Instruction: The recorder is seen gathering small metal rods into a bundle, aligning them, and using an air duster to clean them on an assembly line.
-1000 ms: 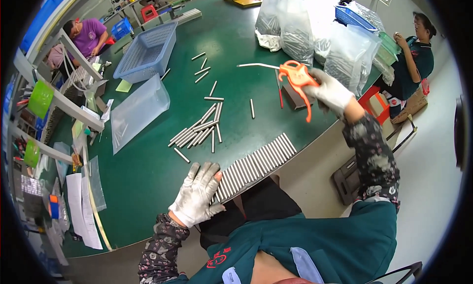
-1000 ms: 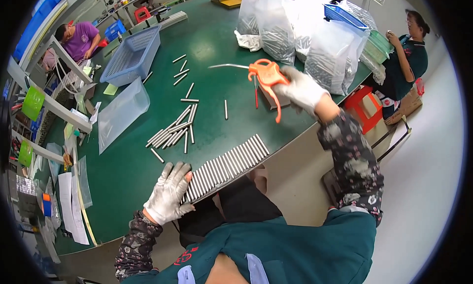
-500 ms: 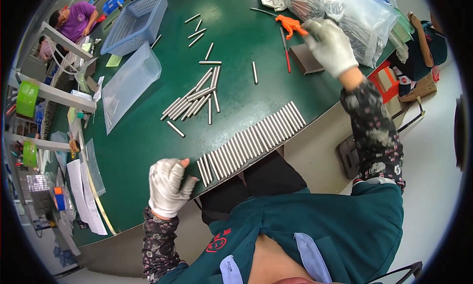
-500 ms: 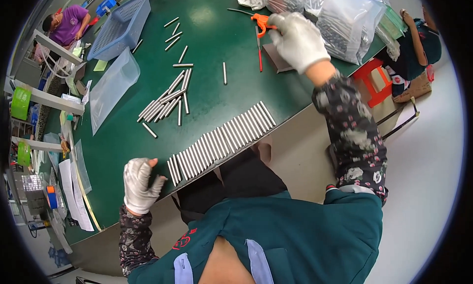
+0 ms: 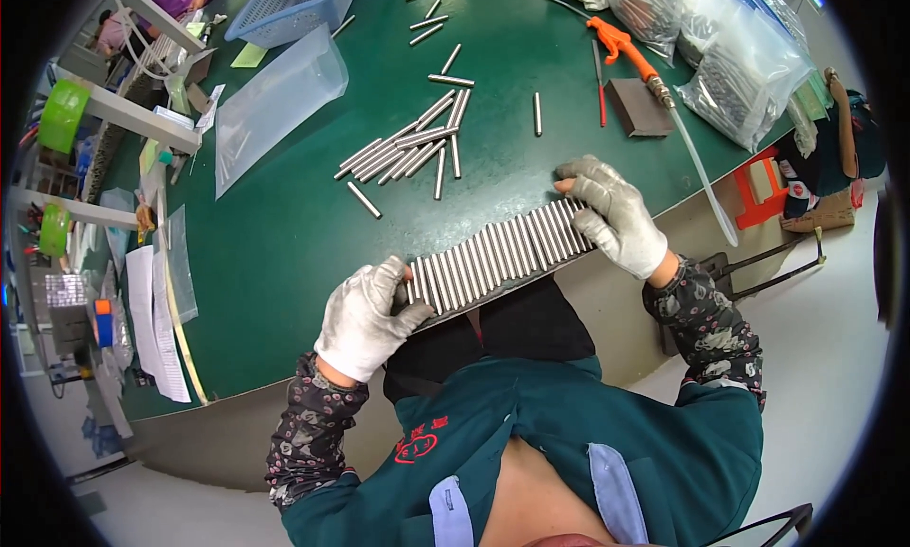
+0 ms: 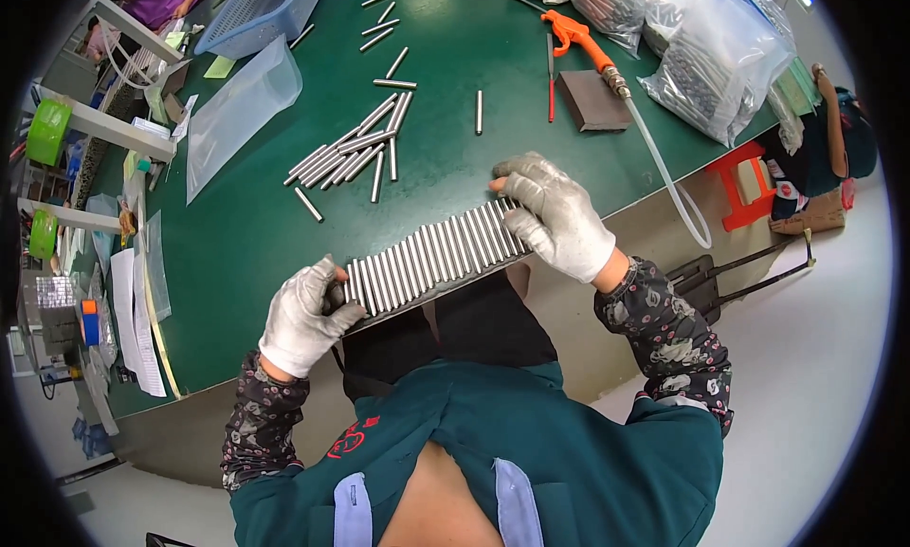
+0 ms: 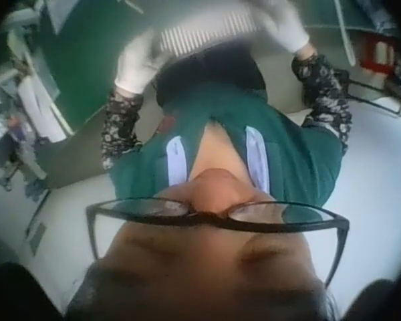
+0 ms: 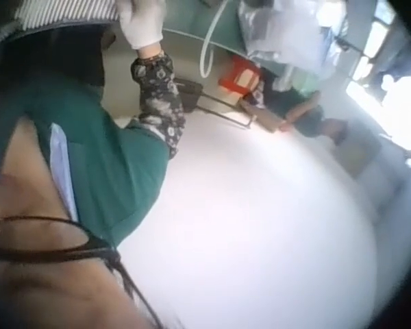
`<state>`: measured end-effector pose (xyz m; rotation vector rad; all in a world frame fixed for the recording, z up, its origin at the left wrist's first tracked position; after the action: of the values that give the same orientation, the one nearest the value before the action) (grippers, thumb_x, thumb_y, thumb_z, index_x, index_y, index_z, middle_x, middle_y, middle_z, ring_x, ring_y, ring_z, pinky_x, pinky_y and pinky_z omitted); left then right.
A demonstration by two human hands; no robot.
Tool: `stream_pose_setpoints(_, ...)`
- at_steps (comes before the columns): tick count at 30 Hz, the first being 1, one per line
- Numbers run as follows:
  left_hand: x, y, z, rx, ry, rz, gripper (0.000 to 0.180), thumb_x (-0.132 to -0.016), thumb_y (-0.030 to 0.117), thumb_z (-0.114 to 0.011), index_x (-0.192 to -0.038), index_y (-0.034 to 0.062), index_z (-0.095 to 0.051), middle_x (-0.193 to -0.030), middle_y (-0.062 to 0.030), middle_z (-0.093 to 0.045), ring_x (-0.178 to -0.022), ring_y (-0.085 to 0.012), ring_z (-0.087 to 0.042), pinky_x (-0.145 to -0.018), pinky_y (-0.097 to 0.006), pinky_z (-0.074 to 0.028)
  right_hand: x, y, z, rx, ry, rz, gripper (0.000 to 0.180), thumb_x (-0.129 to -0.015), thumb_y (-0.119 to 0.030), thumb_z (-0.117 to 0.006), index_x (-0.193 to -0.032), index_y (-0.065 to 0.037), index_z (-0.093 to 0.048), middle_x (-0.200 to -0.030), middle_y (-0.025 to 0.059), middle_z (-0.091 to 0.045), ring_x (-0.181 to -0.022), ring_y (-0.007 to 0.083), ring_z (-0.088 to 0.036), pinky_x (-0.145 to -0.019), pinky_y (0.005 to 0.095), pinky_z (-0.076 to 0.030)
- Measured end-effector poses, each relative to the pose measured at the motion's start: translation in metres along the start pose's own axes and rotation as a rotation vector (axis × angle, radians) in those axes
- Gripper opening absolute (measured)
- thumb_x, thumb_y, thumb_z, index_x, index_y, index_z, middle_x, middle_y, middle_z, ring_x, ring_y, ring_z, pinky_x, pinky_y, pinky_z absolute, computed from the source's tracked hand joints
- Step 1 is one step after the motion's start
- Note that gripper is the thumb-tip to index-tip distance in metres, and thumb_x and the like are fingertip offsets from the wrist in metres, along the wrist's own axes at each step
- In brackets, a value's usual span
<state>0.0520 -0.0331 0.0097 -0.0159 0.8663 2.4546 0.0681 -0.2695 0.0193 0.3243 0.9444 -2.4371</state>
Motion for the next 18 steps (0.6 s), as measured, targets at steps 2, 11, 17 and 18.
stream_pose_setpoints(2,0.002,0.003,-0.003,-0.045,0.024,0.0,0.041,-0.055,0.01,-0.073,-0.088,0.0041,-0.05,-0.062,-0.0064,-0.05,-0.057,-0.0226,-0.052,-0.052,-0.033,-0.042,-0.001,-0.007,-0.007,-0.014,-0.041,0.017,0.025,-0.072,-0.015,-0.052,-0.092,0.001,-0.054,-0.099,0.0177,-0.052,-0.094,0.0344,-0.048,-0.081,0.0379,-0.039)
stream_pose_setpoints(11,0.003,0.009,0.0,-0.029,-0.045,-0.07,0.048,-0.051,0.01,-0.074,-0.09,0.0036,-0.048,-0.068,-0.0078,-0.051,-0.062,-0.0251,-0.051,-0.055,-0.035,-0.042,-0.004,-0.004,-0.013,0.056,-0.064,0.053,0.029,-0.071,-0.014,-0.055,-0.097,-0.001,-0.055,-0.101,0.017,-0.053,-0.1,0.0343,-0.047,-0.09,0.0408,-0.034)
stream_pose_setpoints(17,-0.008,0.016,-0.013,-0.036,-0.073,-0.152,0.044,-0.049,0.009,-0.075,-0.086,0.0041,-0.05,-0.07,-0.0079,-0.053,-0.063,-0.0264,-0.052,-0.055,-0.035,-0.042,-0.008,-0.015,-0.023,0.057,-0.086,0.072,0.031,-0.071,-0.017,-0.056,-0.099,-0.004,-0.057,-0.103,0.0138,-0.054,-0.101,0.0304,-0.048,-0.093,0.0474,-0.029)
stream_pose_setpoints(18,-0.009,0.017,-0.017,-0.037,-0.073,-0.146,0.044,-0.049,0.009,-0.075,-0.086,0.0041,-0.05,-0.07,-0.0079,-0.053,-0.063,-0.0264,-0.052,-0.055,-0.035,-0.042,-0.01,-0.021,-0.027,0.053,-0.089,0.073,0.031,-0.071,-0.017,-0.056,-0.099,-0.004,-0.057,-0.103,0.0138,-0.054,-0.101,0.0304,-0.048,-0.093,0.0474,-0.029)
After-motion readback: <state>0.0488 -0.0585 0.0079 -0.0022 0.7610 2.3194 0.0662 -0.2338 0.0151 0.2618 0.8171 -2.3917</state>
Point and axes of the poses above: each hand's wrist, its own x-axis away from the middle knuckle, its own z-axis out of the back of the hand, y = z × x, the point moved 8 cm from there along -x, towards the middle knuckle
